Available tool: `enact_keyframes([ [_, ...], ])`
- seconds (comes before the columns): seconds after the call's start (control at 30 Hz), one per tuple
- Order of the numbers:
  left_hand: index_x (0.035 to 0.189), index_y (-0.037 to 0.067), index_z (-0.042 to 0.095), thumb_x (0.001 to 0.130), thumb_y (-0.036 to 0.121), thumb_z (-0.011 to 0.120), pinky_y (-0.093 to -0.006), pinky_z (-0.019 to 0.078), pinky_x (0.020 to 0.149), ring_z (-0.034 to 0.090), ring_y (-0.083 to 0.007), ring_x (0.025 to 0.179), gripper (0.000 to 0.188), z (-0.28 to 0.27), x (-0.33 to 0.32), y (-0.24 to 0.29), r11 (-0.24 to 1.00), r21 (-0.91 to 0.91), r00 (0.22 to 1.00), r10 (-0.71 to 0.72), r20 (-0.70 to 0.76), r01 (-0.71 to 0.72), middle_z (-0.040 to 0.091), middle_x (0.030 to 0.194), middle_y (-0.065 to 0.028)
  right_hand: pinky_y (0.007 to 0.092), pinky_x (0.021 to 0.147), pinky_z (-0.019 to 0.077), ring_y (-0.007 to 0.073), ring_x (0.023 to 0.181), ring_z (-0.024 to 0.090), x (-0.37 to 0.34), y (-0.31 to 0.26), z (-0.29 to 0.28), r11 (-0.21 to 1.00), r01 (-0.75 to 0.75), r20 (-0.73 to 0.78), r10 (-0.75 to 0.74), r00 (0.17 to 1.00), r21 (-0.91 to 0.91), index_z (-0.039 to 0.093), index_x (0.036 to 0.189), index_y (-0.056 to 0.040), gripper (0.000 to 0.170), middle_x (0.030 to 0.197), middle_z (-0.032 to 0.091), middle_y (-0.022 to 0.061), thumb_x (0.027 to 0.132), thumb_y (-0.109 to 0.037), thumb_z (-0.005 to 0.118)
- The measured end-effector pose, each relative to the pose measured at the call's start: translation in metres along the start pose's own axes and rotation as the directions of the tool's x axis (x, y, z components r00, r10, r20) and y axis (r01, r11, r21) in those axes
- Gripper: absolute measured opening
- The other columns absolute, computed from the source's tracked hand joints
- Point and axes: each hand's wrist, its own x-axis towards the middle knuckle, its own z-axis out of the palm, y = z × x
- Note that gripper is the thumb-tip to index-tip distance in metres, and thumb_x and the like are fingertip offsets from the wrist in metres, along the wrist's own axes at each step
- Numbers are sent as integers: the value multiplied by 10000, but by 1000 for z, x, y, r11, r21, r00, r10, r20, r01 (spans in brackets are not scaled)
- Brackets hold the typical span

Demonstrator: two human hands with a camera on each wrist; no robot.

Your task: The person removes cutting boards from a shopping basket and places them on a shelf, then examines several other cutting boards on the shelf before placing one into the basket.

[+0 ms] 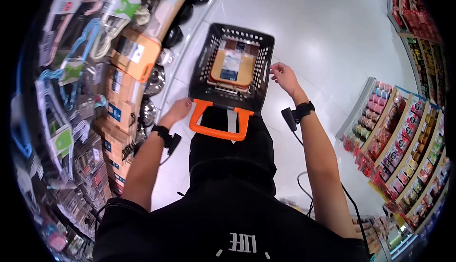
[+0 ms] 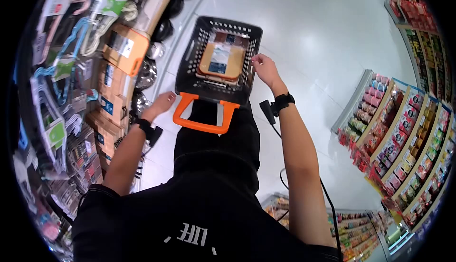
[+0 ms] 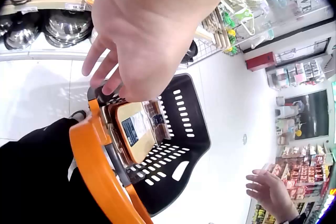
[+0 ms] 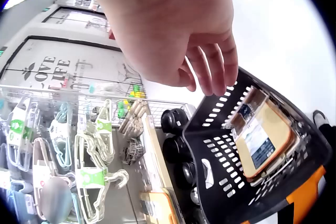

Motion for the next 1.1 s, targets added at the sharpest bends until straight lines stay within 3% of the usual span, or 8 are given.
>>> enact_keyframes([
  [0.17,1175,1,514,874,133,560,-432,478,765,598,-391,892,331,4,90,-28,988,-143,992,40,-119,-57,624,914,-217,276,661,508,144,724,621,5,81,77,960,-227,140,206,969,161,605,1011,12,169,832,639,81,909,-85,513],
  [0.3,1310,-44,365,867,131,544,-465,446,902,523,-452,1061,509,27,198,-58,977,94,918,213,-335,-192,506,1156,-296,309,680,518,175,714,639,35,124,138,923,-365,247,385,889,-123,621,1024,1,184,850,671,105,885,-77,530],
  [0.47,1215,-52,387,852,73,506,-483,446,937,500,-477,1106,402,30,286,-40,999,52,982,-1,-187,11,489,1201,-316,354,715,525,256,763,674,126,192,190,901,-373,219,418,881,-221,655,984,9,226,830,685,160,851,-147,558],
  [0.53,1164,-52,404,843,52,507,-481,457,926,515,-469,1099,353,30,297,-25,995,77,976,-43,-214,61,504,1192,-320,411,816,511,392,918,640,171,205,205,876,-240,130,319,939,-417,669,967,-20,249,964,670,226,838,-196,551],
  [0.63,1008,-42,393,906,118,523,-515,490,793,570,-501,918,229,34,296,-28,995,90,966,-24,-257,49,580,1011,-326,396,888,485,376,999,609,229,200,235,816,-4,217,159,963,-579,640,1024,-6,284,1004,648,234,801,-180,618],
  [0.8,1072,-28,422,883,87,515,-490,501,819,601,-475,919,240,32,296,-27,997,11,974,-78,-212,82,614,1025,-294,516,959,407,397,1259,399,235,178,284,627,303,437,68,897,-718,418,1347,-94,698,1383,382,221,758,-289,737],
  [0.93,1040,-12,428,955,240,491,-485,512,759,611,-446,927,273,31,296,-19,989,25,965,-137,-224,146,626,986,-280,559,954,385,413,1291,363,237,215,325,458,385,360,-145,922,-801,336,1414,-137,731,1464,272,262,790,-302,679],
  [1.1,1047,-30,407,959,274,499,-509,514,690,613,-471,816,330,37,301,-34,998,52,952,-11,-305,28,619,890,-306,496,960,401,371,1264,398,232,186,308,560,394,346,-195,918,-729,423,1294,-134,669,1377,375,202,732,-289,752],
])
